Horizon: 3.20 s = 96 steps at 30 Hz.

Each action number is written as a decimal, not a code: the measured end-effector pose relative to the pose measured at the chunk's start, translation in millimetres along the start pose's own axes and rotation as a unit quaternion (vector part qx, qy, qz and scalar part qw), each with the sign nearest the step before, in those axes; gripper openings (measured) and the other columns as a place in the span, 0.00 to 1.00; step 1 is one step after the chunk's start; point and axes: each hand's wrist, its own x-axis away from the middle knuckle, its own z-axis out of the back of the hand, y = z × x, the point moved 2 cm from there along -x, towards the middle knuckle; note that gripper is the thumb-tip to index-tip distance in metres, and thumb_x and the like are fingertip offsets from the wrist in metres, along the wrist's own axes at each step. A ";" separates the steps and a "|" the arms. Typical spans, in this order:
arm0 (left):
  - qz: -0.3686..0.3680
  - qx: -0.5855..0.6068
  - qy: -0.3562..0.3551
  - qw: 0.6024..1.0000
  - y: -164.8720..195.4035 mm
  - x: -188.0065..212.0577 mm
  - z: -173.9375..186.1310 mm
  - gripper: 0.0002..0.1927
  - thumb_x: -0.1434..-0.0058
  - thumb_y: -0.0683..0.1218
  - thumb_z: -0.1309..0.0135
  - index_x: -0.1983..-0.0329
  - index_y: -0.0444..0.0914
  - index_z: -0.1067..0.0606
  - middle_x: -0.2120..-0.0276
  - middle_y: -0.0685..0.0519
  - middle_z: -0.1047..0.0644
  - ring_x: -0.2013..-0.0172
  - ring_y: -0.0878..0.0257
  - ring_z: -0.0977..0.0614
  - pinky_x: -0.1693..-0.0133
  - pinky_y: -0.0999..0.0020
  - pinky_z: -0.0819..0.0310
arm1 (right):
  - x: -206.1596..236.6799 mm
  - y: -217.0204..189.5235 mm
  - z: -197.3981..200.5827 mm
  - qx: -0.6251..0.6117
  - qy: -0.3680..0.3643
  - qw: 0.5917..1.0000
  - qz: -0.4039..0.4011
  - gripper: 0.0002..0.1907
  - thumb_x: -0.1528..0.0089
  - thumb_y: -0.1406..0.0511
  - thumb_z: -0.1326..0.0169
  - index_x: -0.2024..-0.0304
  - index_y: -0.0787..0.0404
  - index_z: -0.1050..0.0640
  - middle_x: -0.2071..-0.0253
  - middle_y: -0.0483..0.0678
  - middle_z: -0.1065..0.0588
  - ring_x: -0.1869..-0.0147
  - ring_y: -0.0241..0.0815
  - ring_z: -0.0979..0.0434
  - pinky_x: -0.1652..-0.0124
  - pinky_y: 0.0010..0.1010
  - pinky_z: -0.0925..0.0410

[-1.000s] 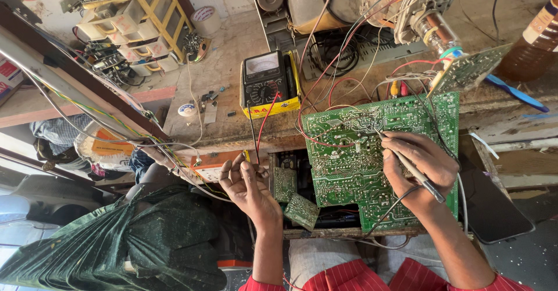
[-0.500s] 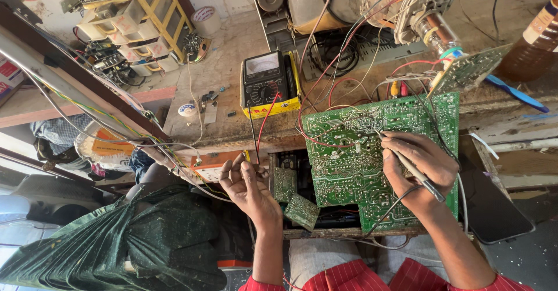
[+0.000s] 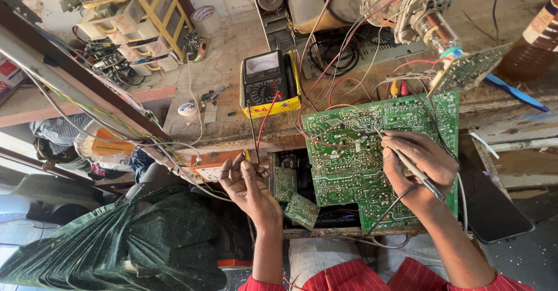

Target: The person solders components on a green circuit board at a cluttered workbench, holding the board steady with one hand while applying a soldering iron with the other. They use a multimeter with probe leads to test points on the board and use a desoldering pump and pliers while reworking the board.

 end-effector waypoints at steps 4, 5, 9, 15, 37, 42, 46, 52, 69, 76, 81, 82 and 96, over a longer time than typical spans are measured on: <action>-0.006 0.001 -0.002 1.000 -0.7 -0.9 0.9 0.19 0.30 0.44 0.46 0.40 0.39 0.37 0.48 0.50 0.25 0.58 0.66 0.21 0.61 0.69 0.26 | 0.6 0.0 -0.2 -0.001 0.001 1.000 0.000 0.08 0.37 0.75 0.41 0.54 0.69 0.20 0.52 0.58 0.20 0.51 0.44 0.15 0.56 0.27 0.22; -0.004 0.001 -0.002 1.000 -0.3 -0.8 1.5 0.19 0.30 0.44 0.46 0.40 0.39 0.37 0.48 0.50 0.25 0.58 0.66 0.21 0.61 0.69 0.26 | 0.9 -0.2 -0.1 0.001 -0.001 1.000 0.001 0.08 0.37 0.75 0.41 0.54 0.69 0.20 0.52 0.58 0.20 0.51 0.45 0.15 0.56 0.27 0.22; -0.001 0.004 -0.003 1.000 0.5 -1.0 2.0 0.19 0.30 0.43 0.46 0.40 0.39 0.37 0.47 0.51 0.25 0.57 0.65 0.20 0.61 0.70 0.26 | 1.5 -0.4 -0.1 0.002 -0.004 1.000 -0.002 0.09 0.37 0.75 0.41 0.55 0.69 0.20 0.52 0.57 0.20 0.52 0.44 0.16 0.56 0.27 0.22; -0.001 0.003 -0.003 1.000 2.0 -0.6 1.9 0.18 0.30 0.44 0.46 0.40 0.40 0.37 0.47 0.51 0.25 0.56 0.65 0.20 0.62 0.70 0.26 | 2.7 -1.6 -1.2 -0.005 0.000 1.000 -0.009 0.08 0.37 0.75 0.41 0.54 0.69 0.20 0.52 0.57 0.20 0.52 0.44 0.16 0.56 0.27 0.22; -0.012 -0.008 -0.009 1.000 7.3 4.1 -3.1 0.19 0.30 0.42 0.47 0.40 0.39 0.38 0.46 0.50 0.27 0.54 0.64 0.19 0.61 0.71 0.25 | 3.2 -3.7 0.0 0.015 0.006 1.000 0.009 0.10 0.36 0.74 0.40 0.52 0.68 0.21 0.53 0.58 0.20 0.50 0.46 0.16 0.55 0.28 0.22; -0.035 -0.047 -0.004 0.998 8.2 7.4 -5.9 0.20 0.30 0.41 0.46 0.39 0.38 0.39 0.45 0.49 0.26 0.57 0.66 0.21 0.61 0.73 0.26 | 3.9 -2.2 -1.5 0.019 0.013 1.000 0.014 0.09 0.36 0.74 0.40 0.52 0.68 0.21 0.54 0.57 0.19 0.53 0.45 0.16 0.55 0.28 0.23; -0.055 -0.063 -0.009 0.997 12.5 8.7 -12.7 0.22 0.31 0.39 0.45 0.39 0.37 0.39 0.45 0.48 0.26 0.57 0.66 0.21 0.60 0.73 0.26 | 5.1 -0.7 -2.6 0.029 0.017 0.999 0.015 0.09 0.35 0.74 0.40 0.52 0.68 0.20 0.54 0.57 0.19 0.54 0.45 0.15 0.55 0.28 0.23; -0.096 -0.126 -0.050 0.986 27.3 2.4 -17.7 0.24 0.34 0.40 0.42 0.40 0.37 0.40 0.45 0.50 0.27 0.58 0.68 0.22 0.65 0.74 0.23 | 4.9 3.2 -1.9 0.046 0.018 0.999 0.023 0.09 0.37 0.73 0.39 0.53 0.68 0.20 0.55 0.57 0.19 0.53 0.47 0.15 0.57 0.29 0.23; -0.266 -0.578 -0.141 0.759 38.9 -115.8 -17.0 0.28 0.40 0.42 0.35 0.40 0.34 0.34 0.52 0.40 0.24 0.53 0.44 0.21 0.51 0.51 0.28 | 0.8 0.5 -0.2 0.067 0.021 0.997 0.026 0.09 0.38 0.75 0.39 0.55 0.68 0.20 0.56 0.56 0.19 0.53 0.48 0.15 0.55 0.31 0.23; -0.304 -0.617 -0.183 0.703 36.6 -119.6 -14.5 0.23 0.37 0.43 0.39 0.40 0.33 0.28 0.52 0.39 0.22 0.49 0.42 0.22 0.46 0.48 0.31 | 0.5 0.9 1.6 0.056 0.022 0.998 0.022 0.09 0.38 0.75 0.40 0.55 0.68 0.20 0.56 0.56 0.19 0.53 0.48 0.15 0.56 0.31 0.23; -0.283 -0.602 -0.186 0.723 39.2 -114.3 -17.9 0.23 0.36 0.44 0.38 0.40 0.33 0.28 0.51 0.41 0.22 0.49 0.45 0.22 0.46 0.50 0.31 | 0.7 4.3 2.6 0.058 0.022 0.998 0.026 0.08 0.38 0.74 0.39 0.55 0.68 0.20 0.57 0.57 0.19 0.55 0.48 0.15 0.56 0.32 0.23; -0.280 -0.596 -0.184 0.730 40.7 -112.1 -19.0 0.23 0.36 0.44 0.37 0.40 0.34 0.28 0.51 0.41 0.22 0.49 0.46 0.22 0.46 0.51 0.30 | 0.7 5.1 2.6 0.058 0.022 0.998 0.027 0.08 0.38 0.74 0.39 0.55 0.68 0.19 0.57 0.57 0.19 0.55 0.48 0.15 0.56 0.32 0.23; -0.351 -0.452 -0.304 0.762 61.0 21.1 -22.8 0.14 0.39 0.36 0.38 0.52 0.36 0.27 0.58 0.46 0.20 0.58 0.55 0.17 0.55 0.66 0.22 | 1.5 3.0 5.6 0.043 0.007 0.999 0.015 0.10 0.38 0.73 0.39 0.54 0.68 0.20 0.55 0.57 0.19 0.53 0.48 0.16 0.56 0.32 0.24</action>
